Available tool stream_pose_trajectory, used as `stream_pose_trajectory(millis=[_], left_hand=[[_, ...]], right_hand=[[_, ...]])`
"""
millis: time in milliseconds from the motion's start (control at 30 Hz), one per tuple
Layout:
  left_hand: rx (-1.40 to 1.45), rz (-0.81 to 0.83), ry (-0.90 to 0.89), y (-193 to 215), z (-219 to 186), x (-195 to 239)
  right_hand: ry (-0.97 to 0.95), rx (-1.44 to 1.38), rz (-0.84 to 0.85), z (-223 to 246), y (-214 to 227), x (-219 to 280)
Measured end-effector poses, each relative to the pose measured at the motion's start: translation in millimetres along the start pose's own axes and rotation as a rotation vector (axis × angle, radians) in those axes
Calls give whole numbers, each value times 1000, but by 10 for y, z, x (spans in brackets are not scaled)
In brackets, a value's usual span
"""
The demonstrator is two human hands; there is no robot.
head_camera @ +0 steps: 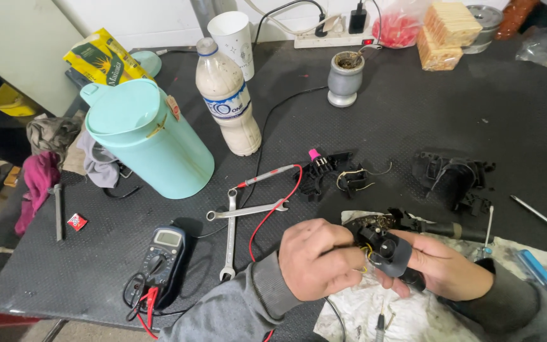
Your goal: The person repairs a motorcycle handlebar switch assembly at a workbench, holding the disassembled switch housing and manipulating its wires, connectors and plastic parts by hand while probing contacts with multimeter test leads and at times using a screwdriver on the assembly.
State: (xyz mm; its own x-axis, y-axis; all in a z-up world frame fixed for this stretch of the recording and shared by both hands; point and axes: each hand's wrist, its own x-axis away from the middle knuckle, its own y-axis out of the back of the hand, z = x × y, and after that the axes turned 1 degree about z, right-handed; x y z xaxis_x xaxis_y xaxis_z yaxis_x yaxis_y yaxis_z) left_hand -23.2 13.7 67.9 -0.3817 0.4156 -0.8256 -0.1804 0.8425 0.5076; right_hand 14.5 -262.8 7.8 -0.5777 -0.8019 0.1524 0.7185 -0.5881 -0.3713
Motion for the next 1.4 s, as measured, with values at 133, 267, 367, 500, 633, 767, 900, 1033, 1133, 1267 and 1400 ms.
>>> stream_pose_trajectory(millis=[133, 267, 367, 500, 633, 767, 900, 1033, 1133, 1267, 1400], left_hand=[[-45, 59, -101, 53, -32, -22], [-61, 112, -144, 115, -32, -81], [-118, 99, -188, 137, -57, -116], [-167, 110, -211, 151, -79, -127], [-194, 115, -214, 134, -81, -109], [-202, 117, -204, 150, -92, -124], [-184, 124, -171, 154, -63, -118], [-180, 114, -141, 172, -15, -139], [-187, 102, -153, 183, 5, -163], [-184, 112, -141, 169, 13, -181], [-190, 101, -120, 159, 5, -204]], right_hand=[[9, -17, -20, 11, -19, -4], [24, -14, -60, -28, 15, 10], [-31, -3, -189, -86, 61, 7], [-14, -65, -128, -141, 112, 13], [-4, -78, -108, -158, 138, 6], [5, -71, -102, -162, 137, 4], [34, -96, -128, -136, 118, -16], [115, -93, -109, -12, 15, -21], [136, -72, -130, 19, -23, -27], [150, -17, -164, 52, -48, -32], [156, 10, -153, 122, -76, -42]])
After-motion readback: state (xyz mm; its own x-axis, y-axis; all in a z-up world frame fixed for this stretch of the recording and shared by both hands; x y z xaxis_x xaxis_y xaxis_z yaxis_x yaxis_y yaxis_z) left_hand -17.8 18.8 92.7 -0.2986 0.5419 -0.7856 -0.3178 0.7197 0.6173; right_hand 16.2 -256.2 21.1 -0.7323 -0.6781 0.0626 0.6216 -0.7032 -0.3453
